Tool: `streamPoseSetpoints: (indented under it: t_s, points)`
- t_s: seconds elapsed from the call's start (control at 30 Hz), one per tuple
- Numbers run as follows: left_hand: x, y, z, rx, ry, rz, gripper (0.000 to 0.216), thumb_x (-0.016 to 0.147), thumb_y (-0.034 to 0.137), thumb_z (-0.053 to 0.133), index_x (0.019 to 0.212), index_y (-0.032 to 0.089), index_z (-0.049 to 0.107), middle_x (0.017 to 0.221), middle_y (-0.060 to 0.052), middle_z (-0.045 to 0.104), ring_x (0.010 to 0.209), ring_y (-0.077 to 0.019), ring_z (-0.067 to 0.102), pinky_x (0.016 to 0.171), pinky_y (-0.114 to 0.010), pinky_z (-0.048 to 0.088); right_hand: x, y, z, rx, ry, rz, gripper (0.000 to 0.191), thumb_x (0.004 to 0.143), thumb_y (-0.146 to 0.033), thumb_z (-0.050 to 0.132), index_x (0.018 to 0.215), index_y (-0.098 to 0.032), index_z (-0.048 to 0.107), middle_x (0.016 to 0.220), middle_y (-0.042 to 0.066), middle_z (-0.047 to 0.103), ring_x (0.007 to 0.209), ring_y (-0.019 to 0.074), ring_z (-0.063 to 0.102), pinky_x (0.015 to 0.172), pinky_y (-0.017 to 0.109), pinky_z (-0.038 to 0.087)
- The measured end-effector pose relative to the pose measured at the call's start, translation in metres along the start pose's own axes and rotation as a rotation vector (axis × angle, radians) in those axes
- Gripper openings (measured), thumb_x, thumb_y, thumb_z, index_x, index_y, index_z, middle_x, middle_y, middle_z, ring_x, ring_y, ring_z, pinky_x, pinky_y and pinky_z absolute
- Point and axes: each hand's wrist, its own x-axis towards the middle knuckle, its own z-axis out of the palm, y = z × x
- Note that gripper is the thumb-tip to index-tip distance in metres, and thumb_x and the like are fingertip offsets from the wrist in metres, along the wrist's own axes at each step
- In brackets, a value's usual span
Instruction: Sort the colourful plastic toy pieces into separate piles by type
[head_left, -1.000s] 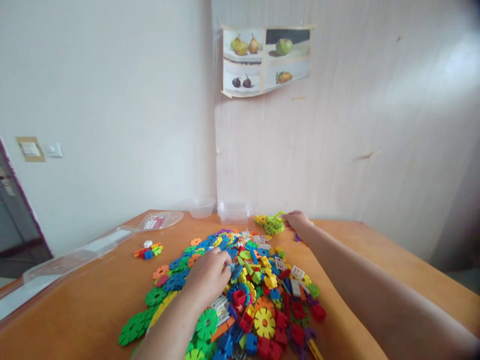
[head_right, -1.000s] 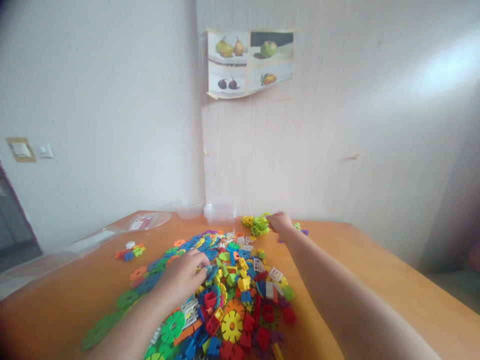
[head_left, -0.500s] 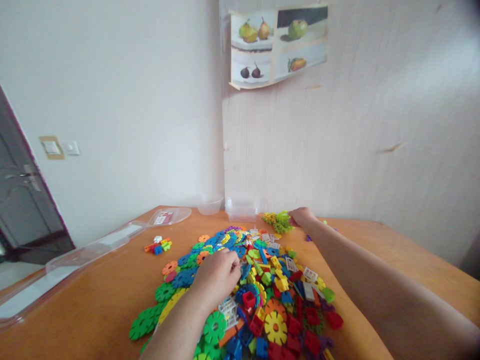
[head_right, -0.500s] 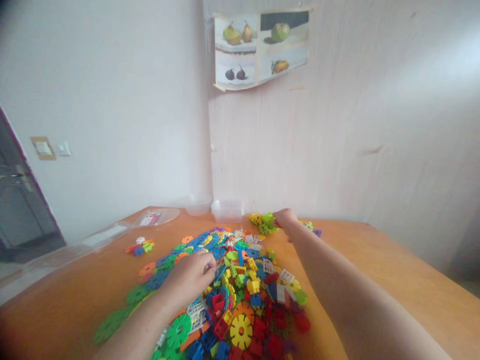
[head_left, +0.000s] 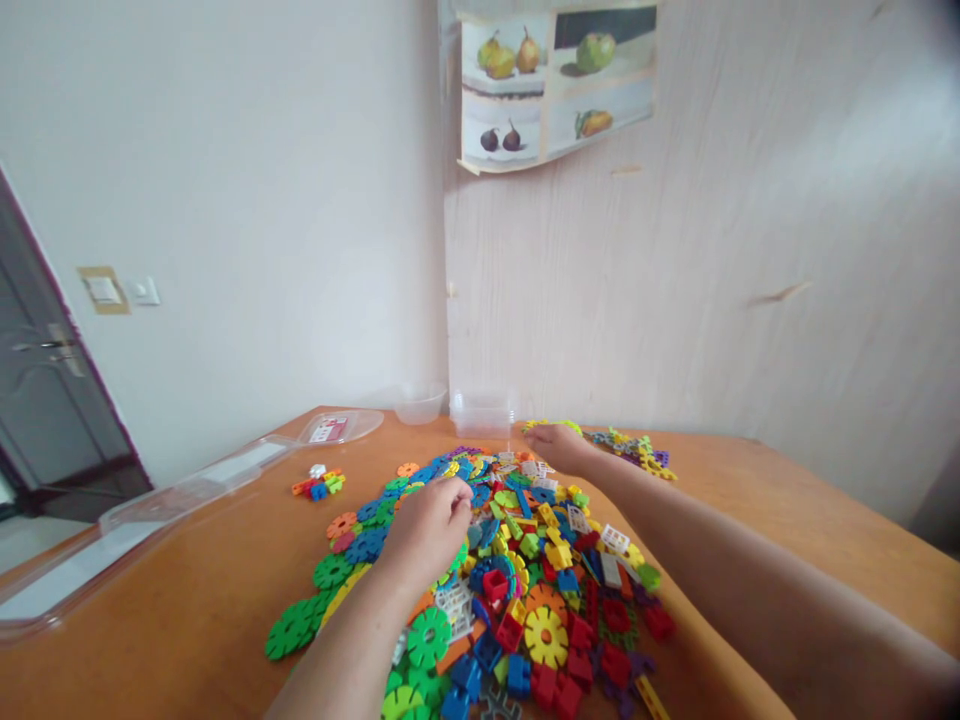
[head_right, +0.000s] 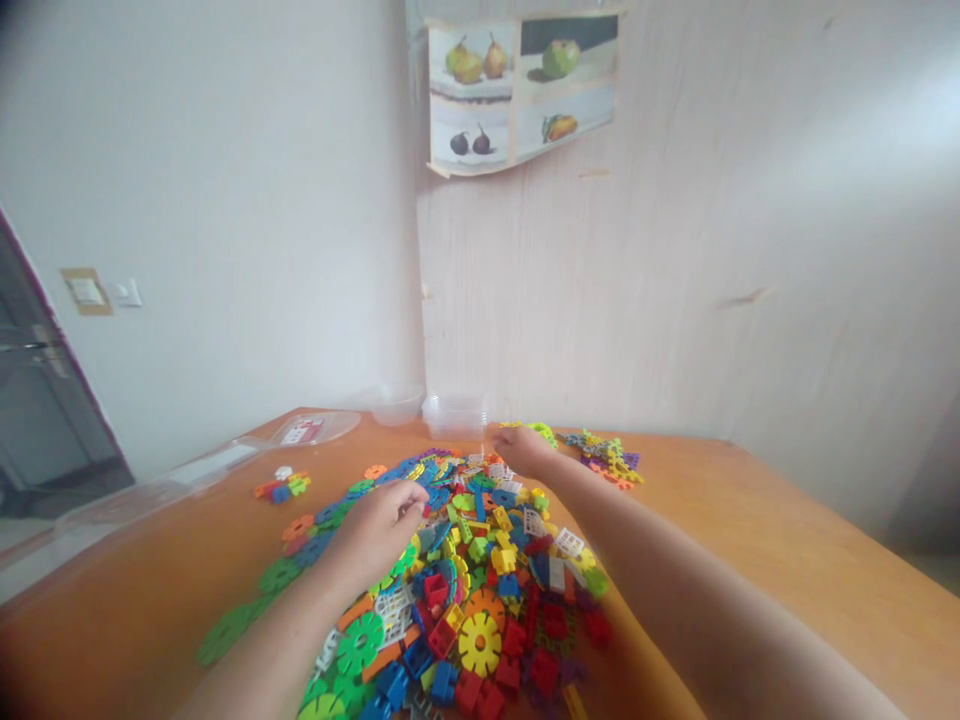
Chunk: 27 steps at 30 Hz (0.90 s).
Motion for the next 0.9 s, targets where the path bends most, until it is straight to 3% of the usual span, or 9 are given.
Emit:
streamPoseSetpoints:
  t_s: [0.17,0.3,0.4,0.6,0.9]
  points:
    - [0.002,-0.002,-0.008,0.067,0.089,-0.12,0.018,0.092,0.024,0.045,0.093,0.023,0.063,0.097,-0.004,0.069,0.09,-0.0184,0.062,0.076,-0.028,0.041,0.004,-0.024,0.018,-0.219,-0.187,-0.185,0.037,0.099,-0.032,0.04,0.112,-0.014,0.07,0.116,0.016,0.07,0.11,0.026,0.063,0.092,0.034,0.046]
    - [0.001,-0.006,-0.009,0.162,0.12,-0.21,0.021,0.093,0.026,0.043,0.093,0.023,0.064,0.099,-0.005,0.069,0.095,-0.0213,0.062,0.078,-0.031,0.041,0.0,-0.036,0.022,-0.35,-0.262,-0.24,0.041,0.099,-0.028,0.037,0.111,-0.006,0.069,0.116,0.026,0.067,0.109,0.0326,0.063,0.092,0.043,0.047]
    - [0.002,-0.011,-0.006,0.203,0.125,-0.221,0.022,0.093,0.027,0.043,0.095,0.023,0.065,0.104,-0.006,0.069,0.099,-0.0223,0.062,0.081,-0.032,0.042,-0.006,-0.044,0.018,-0.406,-0.277,-0.229,0.039,0.098,-0.027,0.039,0.107,-0.005,0.07,0.111,0.028,0.068,0.105,0.0344,0.064,0.087,0.044,0.048]
    - [0.004,-0.016,0.002,0.188,0.103,-0.192,0.025,0.093,0.027,0.045,0.104,0.021,0.066,0.11,-0.008,0.069,0.106,-0.0219,0.062,0.089,-0.031,0.044,-0.02,-0.058,0.004,-0.357,-0.277,-0.21,0.04,0.098,-0.033,0.041,0.092,-0.01,0.074,0.099,0.022,0.072,0.091,0.0279,0.066,0.077,0.034,0.047]
    - [0.005,-0.018,0.004,0.115,0.093,-0.13,0.03,0.095,0.027,0.04,0.106,0.02,0.067,0.112,-0.008,0.07,0.107,-0.0222,0.063,0.092,-0.032,0.046,-0.059,-0.082,-0.012,0.008,-0.277,-0.239,0.043,0.097,-0.044,0.04,0.084,-0.017,0.071,0.077,0.002,0.068,0.07,0.0137,0.057,0.062,0.023,0.044]
